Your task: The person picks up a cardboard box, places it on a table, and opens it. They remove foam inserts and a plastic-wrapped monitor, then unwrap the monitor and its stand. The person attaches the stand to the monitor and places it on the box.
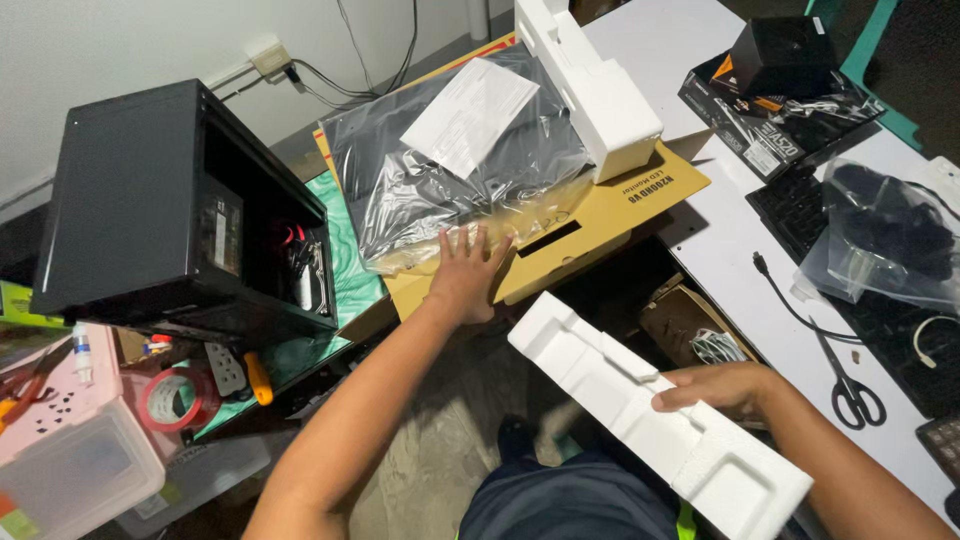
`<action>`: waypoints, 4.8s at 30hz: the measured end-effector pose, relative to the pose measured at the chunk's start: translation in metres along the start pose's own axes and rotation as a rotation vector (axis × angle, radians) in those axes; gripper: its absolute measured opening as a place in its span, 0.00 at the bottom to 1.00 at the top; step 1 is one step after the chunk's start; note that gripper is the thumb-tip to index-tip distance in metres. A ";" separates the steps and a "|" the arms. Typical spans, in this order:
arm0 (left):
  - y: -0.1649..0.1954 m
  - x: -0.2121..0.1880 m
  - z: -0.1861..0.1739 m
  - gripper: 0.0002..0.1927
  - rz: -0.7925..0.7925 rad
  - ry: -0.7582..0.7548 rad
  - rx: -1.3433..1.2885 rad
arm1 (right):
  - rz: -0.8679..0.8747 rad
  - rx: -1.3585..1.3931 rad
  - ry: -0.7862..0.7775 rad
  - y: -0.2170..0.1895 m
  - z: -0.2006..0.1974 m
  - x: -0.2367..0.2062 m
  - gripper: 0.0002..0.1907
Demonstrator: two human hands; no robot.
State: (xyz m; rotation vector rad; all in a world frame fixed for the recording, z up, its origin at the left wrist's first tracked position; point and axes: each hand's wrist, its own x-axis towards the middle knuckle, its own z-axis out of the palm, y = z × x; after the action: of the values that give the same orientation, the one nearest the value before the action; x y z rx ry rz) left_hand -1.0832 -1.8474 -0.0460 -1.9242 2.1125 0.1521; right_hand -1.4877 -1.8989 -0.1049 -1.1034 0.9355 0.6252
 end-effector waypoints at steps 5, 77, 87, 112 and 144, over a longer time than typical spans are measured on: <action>-0.037 0.013 -0.013 0.47 0.077 0.029 -0.254 | -0.084 -0.093 -0.011 -0.031 0.007 0.018 0.45; -0.021 0.007 -0.001 0.50 -0.074 -0.391 -0.397 | -0.690 -0.771 0.066 -0.204 0.051 0.067 0.34; 0.057 0.135 -0.046 0.40 -0.204 0.691 -0.335 | -0.970 -0.246 1.227 -0.275 -0.181 -0.012 0.28; 0.044 0.219 -0.061 0.08 0.079 0.369 -0.279 | -0.526 -0.466 1.103 -0.330 -0.200 0.015 0.66; 0.058 0.231 -0.025 0.08 0.002 0.596 -0.717 | -0.587 -0.593 1.280 -0.228 -0.281 -0.073 0.61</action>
State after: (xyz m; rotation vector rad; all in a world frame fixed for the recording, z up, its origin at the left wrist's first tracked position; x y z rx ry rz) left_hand -1.1606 -2.0690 -0.0915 -2.6210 2.6941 0.4323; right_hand -1.4258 -2.2401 0.0216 -2.2913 1.4069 -0.4433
